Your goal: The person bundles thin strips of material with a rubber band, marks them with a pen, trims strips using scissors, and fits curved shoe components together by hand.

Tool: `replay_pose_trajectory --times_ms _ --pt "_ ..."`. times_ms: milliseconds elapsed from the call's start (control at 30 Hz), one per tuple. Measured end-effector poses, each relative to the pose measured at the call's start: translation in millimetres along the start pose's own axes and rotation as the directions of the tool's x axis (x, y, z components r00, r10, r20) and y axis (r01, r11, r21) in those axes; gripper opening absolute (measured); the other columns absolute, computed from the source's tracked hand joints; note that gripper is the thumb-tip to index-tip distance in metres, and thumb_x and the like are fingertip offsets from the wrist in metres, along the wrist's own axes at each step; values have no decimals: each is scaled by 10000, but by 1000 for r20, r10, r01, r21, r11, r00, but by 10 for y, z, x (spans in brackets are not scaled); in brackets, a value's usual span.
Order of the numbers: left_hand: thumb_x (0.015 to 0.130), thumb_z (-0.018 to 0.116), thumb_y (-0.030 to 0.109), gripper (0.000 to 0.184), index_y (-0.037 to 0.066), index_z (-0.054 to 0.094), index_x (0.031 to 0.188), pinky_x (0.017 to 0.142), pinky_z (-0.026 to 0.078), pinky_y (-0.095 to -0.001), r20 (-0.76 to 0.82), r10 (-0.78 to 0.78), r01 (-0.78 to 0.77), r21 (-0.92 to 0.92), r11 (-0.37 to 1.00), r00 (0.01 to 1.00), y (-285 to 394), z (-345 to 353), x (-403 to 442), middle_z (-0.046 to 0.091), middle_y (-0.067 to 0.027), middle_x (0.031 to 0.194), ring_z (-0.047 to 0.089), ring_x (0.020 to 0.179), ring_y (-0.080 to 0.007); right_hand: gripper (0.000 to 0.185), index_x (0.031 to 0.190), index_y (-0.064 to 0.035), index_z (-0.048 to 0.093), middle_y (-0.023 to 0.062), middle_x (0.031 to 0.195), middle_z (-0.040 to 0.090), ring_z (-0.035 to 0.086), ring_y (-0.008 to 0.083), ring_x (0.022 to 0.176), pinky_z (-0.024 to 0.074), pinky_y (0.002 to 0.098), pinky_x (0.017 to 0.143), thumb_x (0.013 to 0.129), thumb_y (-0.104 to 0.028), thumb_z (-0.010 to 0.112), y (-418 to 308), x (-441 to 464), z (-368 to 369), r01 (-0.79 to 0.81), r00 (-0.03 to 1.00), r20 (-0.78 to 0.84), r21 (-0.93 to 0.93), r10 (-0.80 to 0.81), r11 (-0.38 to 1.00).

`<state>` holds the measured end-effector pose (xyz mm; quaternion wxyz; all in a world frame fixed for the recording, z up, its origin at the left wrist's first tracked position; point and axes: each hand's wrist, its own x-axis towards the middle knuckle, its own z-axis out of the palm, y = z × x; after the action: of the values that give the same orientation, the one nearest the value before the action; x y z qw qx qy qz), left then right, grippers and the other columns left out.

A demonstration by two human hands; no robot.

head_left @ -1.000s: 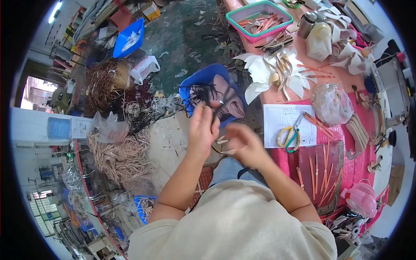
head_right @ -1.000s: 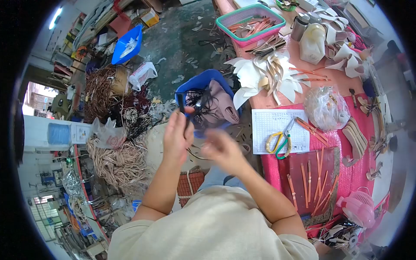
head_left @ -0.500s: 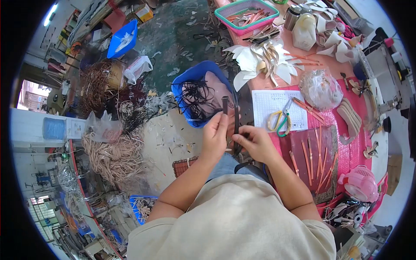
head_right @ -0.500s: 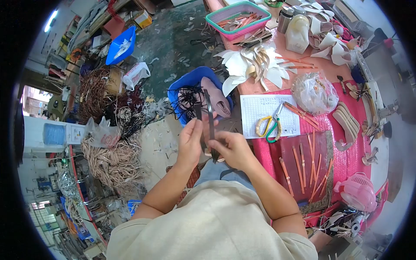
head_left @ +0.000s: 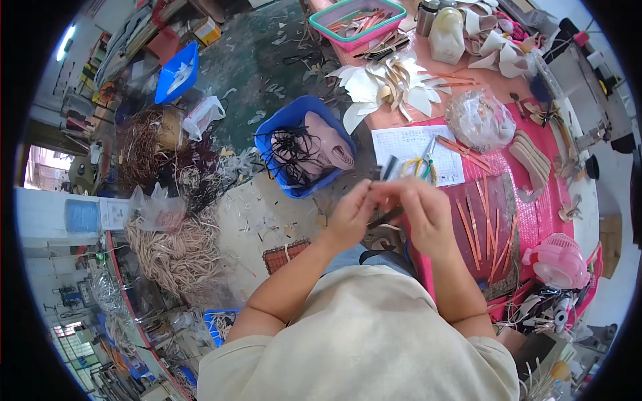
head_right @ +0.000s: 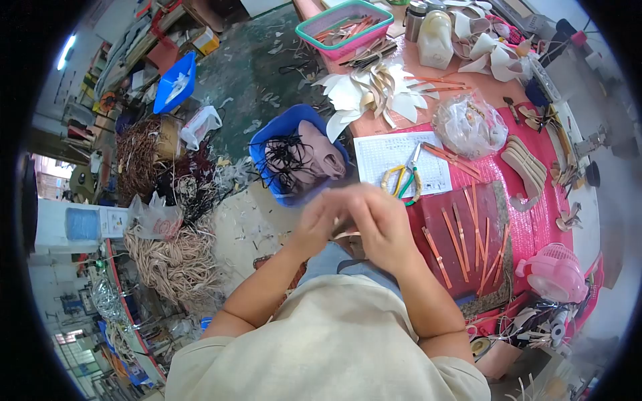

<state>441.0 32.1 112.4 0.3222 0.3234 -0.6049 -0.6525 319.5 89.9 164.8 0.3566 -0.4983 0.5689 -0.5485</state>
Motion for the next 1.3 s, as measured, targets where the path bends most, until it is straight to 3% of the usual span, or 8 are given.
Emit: replay_pose_trajectory --times_ms 33,167,300,500,700,833,967,1300 --pt "923 314 198 233 22 466 897 578 409 -209 125 -89 104 -125 987 988 13 2 -54 523 -27 667 501 616 -76 209 905 -22 601 104 742 552 522 207 668 417 285 635 868 -146 436 -3 65 -23 44 998 -60 123 -37 991" --pt "923 313 204 212 41 448 928 455 349 -172 286 -154 222 -224 949 946 105 -3 -135 503 -16 642 439 510 -48 245 963 -26 606 81 756 537 488 156 713 379 257 677 879 -146 410 20 260 -100 199 896 -250 -512 -366 836" --pt "923 312 209 217 44 453 929 414 335 -165 278 -217 267 -157 951 936 130 -15 -114 511 -23 641 432 474 -49 230 970 -41 606 70 709 567 517 156 640 404 259 605 868 -169 444 35 199 -101 -99 992 -102 -185 81 978" --pt "919 325 230 242 36 463 965 449 396 -198 309 -449 544 -428 721 838 262 74 -90 537 -40 675 480 493 -88 126 805 -29 589 103 709 588 567 230 615 433 302 547 806 -141 531 209 236 -11 54 970 -198 -396 -142 917" --pt "916 336 247 266 30 487 947 486 377 -190 220 -250 298 -218 929 943 116 -79 -13 489 -20 641 445 517 -77 133 847 -60 572 105 688 574 576 230 604 439 303 521 766 -165 577 316 270 77 194 941 -131 -549 -313 813" --pt "881 396 252 218 90 477 760 666 356 -284 304 0 173 -541 823 953 264 -595 103 475 -18 653 457 609 -135 256 1039 -45 506 135 724 580 580 192 653 435 299 554 822 -181 514 670 453 -177 -267 893 -323 179 313 947" --pt "827 428 246 235 152 439 612 1001 150 -480 94 284 -121 -747 654 954 691 -1029 143 496 8 781 446 943 -198 449 995 -9 473 199 824 590 584 340 764 453 403 627 733 -351 601 2018 323 -566 -407 911 -263 -700 318 587" --pt "712 541 80 164 151 501 570 1008 168 -448 92 600 -116 -947 299 794 763 -1347 289 480 65 737 433 938 -126 507 919 -20 414 207 799 583 575 350 753 444 423 644 641 -357 672 2192 157 -302 -626 772 -429 -643 469 442"
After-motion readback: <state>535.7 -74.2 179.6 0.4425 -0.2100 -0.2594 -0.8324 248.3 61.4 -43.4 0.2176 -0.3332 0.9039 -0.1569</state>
